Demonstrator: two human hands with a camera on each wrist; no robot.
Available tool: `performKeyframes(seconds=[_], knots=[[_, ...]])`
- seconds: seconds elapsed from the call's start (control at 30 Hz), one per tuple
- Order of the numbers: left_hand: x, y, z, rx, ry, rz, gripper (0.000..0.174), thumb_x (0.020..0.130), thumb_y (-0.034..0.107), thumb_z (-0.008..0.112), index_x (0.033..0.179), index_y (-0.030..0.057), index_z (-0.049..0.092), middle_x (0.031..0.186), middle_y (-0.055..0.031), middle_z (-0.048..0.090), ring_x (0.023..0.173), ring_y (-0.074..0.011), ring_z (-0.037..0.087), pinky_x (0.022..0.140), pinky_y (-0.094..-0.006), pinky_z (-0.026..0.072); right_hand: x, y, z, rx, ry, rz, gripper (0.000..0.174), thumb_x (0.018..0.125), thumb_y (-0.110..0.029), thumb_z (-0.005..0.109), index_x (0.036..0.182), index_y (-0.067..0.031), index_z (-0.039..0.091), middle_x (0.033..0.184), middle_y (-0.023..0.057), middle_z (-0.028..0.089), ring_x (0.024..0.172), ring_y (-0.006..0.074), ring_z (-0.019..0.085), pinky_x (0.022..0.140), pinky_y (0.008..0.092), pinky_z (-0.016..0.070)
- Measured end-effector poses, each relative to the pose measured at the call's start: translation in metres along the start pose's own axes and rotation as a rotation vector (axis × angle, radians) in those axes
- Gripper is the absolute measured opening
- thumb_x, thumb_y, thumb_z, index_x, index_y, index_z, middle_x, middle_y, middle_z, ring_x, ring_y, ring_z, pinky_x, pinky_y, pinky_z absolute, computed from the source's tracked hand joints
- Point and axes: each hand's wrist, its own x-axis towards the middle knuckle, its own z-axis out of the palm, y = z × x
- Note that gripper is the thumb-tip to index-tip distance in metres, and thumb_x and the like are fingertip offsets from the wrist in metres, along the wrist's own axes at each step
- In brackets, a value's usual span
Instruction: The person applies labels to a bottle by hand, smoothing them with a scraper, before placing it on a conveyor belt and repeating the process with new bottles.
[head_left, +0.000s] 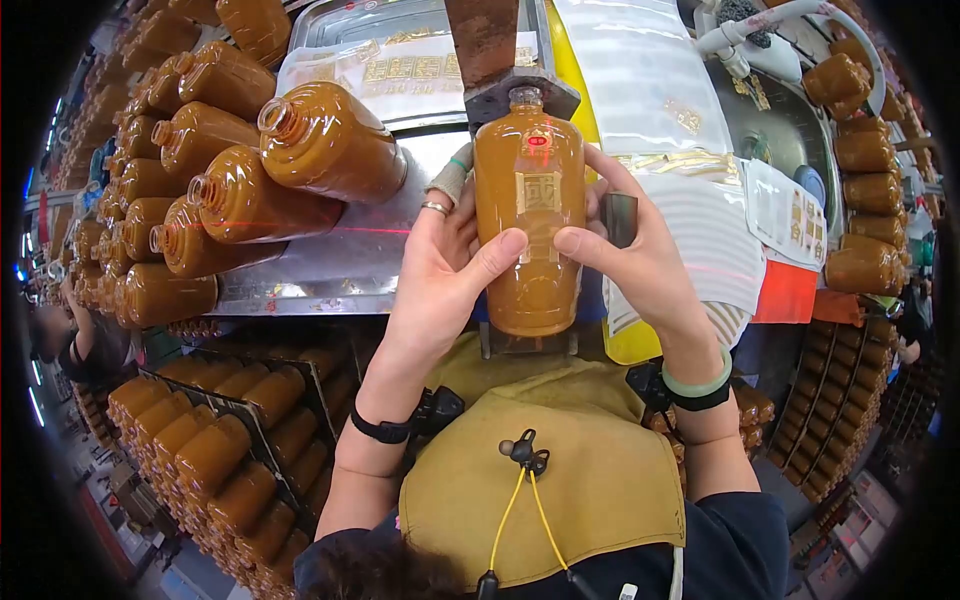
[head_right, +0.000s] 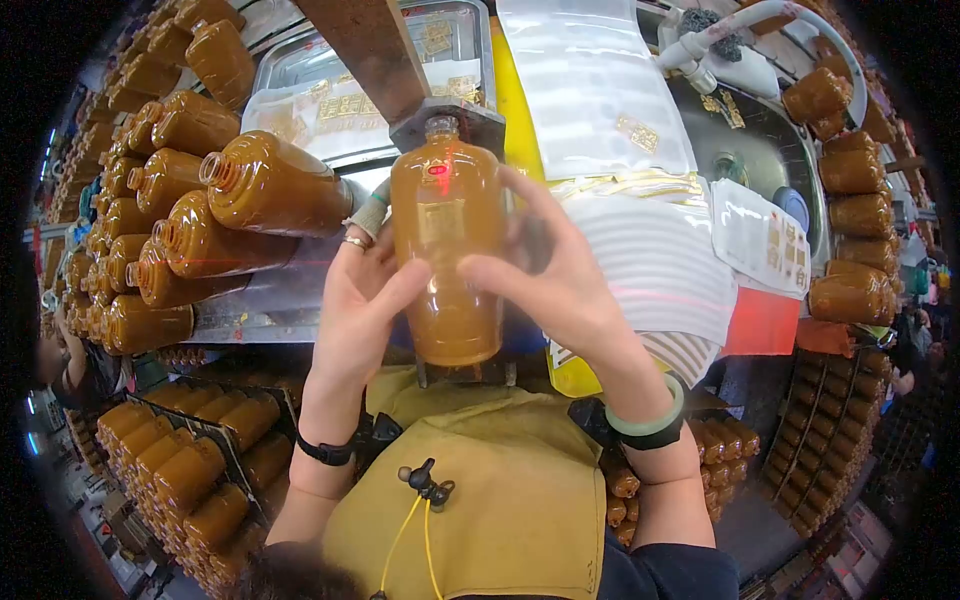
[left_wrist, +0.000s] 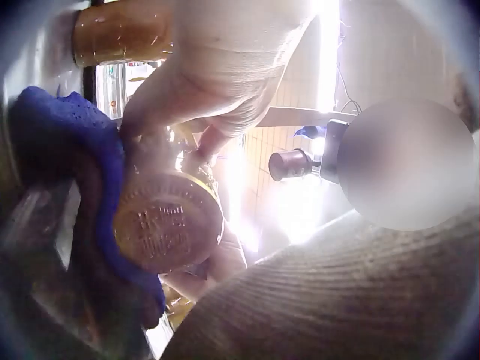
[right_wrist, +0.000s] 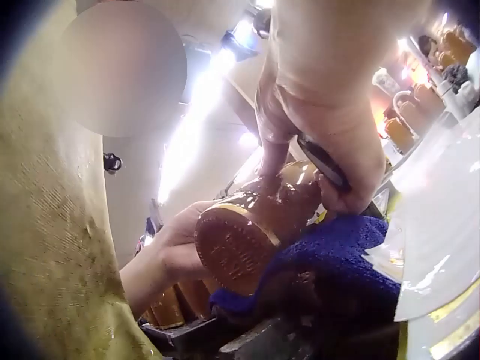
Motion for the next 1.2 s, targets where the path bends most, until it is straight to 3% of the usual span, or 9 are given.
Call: performKeyframes(seconds=[0.27, 0.4, 0.5, 0.7, 0.8, 0.93, 1.0, 1.07, 1.2], knots=[[0.000, -0.001, -0.006, -0.088, -0.016, -0.024, 0.065, 0.107, 0.017, 0.057, 0.158, -0.0063, 0.025, 0.158, -0.0183, 0.041, 0.144, -0.0244, 0.043, 0.121, -0.0407, 0.0328, 0.001, -0.028, -0.009, -0.280, 0.089, -0.181, 0.060, 0.098, -0.001, 0.064, 0.152, -0.0005, 0.039, 0.109, 0.0057, 0.062, 0.101, 0.0129, 0.060, 0.090, 0.0294, 0.0499], [-0.001, 0.000, -0.003, -0.105, 0.002, -0.028, 0.062, 0.108, 0.021, 0.054, 0.157, -0.0066, 0.026, 0.156, -0.0167, 0.044, 0.144, -0.0235, 0.043, 0.120, -0.0395, 0.0328, 0.005, -0.040, 0.002, -0.589, 0.214, -0.696, 0.034, 0.095, -0.003, 0.061, 0.129, -0.0020, 0.062, 0.108, 0.0101, 0.072, 0.097, 0.0185, 0.066, 0.086, 0.0302, 0.0507], [0.000, -0.001, -0.005, -0.128, -0.002, -0.030, 0.061, 0.109, 0.022, 0.052, 0.157, -0.0064, 0.027, 0.155, -0.0159, 0.045, 0.143, -0.0229, 0.043, 0.120, -0.0389, 0.0328, 0.005, -0.043, -0.001, -1.238, -0.041, -1.234, 0.025, 0.072, -0.008, 0.070, 0.096, -0.0098, 0.075, 0.101, 0.0026, 0.073, 0.087, 0.0175, 0.067, 0.075, 0.0298, 0.0524], [0.000, -0.001, -0.001, -0.087, 0.011, -0.005, 0.059, 0.110, 0.023, 0.050, 0.157, -0.0060, 0.029, 0.155, -0.0149, 0.045, 0.143, -0.0222, 0.043, 0.120, -0.0380, 0.0325, -0.032, -0.024, 0.007, -1.086, -0.311, -1.216, 0.025, 0.071, -0.011, 0.073, 0.095, -0.0096, 0.075, 0.099, 0.0007, 0.073, 0.079, 0.0150, 0.066, 0.068, 0.0298, 0.0516], [0.000, -0.005, -0.002, -0.071, 0.014, -0.008, 0.058, 0.110, 0.024, 0.050, 0.157, -0.0055, 0.030, 0.155, -0.0145, 0.045, 0.144, -0.0216, 0.043, 0.120, -0.0377, 0.0324, -0.017, -0.038, 0.006, -1.183, -0.055, -1.260, 0.023, 0.071, -0.011, 0.073, 0.093, -0.0089, 0.075, 0.099, 0.0005, 0.074, 0.080, 0.0140, 0.066, 0.067, 0.0289, 0.0506], [-0.002, -0.004, -0.001, -0.083, 0.034, -0.022, 0.059, 0.109, 0.021, 0.052, 0.158, -0.0037, 0.028, 0.155, -0.0148, 0.045, 0.143, -0.0214, 0.044, 0.119, -0.0372, 0.0337, -0.030, -0.028, 0.000, -1.040, -0.268, -1.095, 0.026, 0.071, -0.009, 0.072, 0.097, -0.0077, 0.076, 0.101, 0.0044, 0.075, 0.084, 0.0155, 0.068, 0.069, 0.0281, 0.0510], [-0.002, -0.004, -0.001, -0.002, 0.011, -0.029, 0.065, 0.106, 0.016, 0.058, 0.159, -0.0032, 0.025, 0.153, -0.0155, 0.046, 0.142, -0.0216, 0.045, 0.117, -0.0378, 0.0366, -0.026, -0.021, 0.004, -0.880, -0.210, -1.015, 0.029, 0.079, -0.004, 0.074, 0.108, -0.0038, 0.072, 0.102, 0.0074, 0.073, 0.084, 0.0143, 0.068, 0.073, 0.0290, 0.0532], [-0.003, -0.004, 0.003, 0.104, -0.006, -0.009, 0.069, 0.102, 0.012, 0.065, 0.158, -0.0030, 0.025, 0.150, -0.0156, 0.048, 0.139, -0.0217, 0.048, 0.114, -0.0377, 0.0406, -0.018, -0.020, 0.011, -0.366, 0.278, -0.525, 0.029, 0.089, -0.001, 0.074, 0.116, 0.0003, 0.064, 0.101, 0.0093, 0.071, 0.087, 0.0135, 0.067, 0.077, 0.0298, 0.0547], [-0.006, 0.001, 0.012, 0.114, 0.017, -0.006, 0.066, 0.099, 0.005, 0.061, 0.156, -0.0041, 0.029, 0.149, -0.0135, 0.049, 0.138, -0.0230, 0.049, 0.115, -0.0380, 0.0392, 0.000, 0.009, 0.006, -0.229, 0.348, -0.412, 0.031, 0.093, -0.003, 0.074, 0.118, 0.0022, 0.057, 0.102, 0.0095, 0.069, 0.089, 0.0137, 0.067, 0.081, 0.0298, 0.0546]])
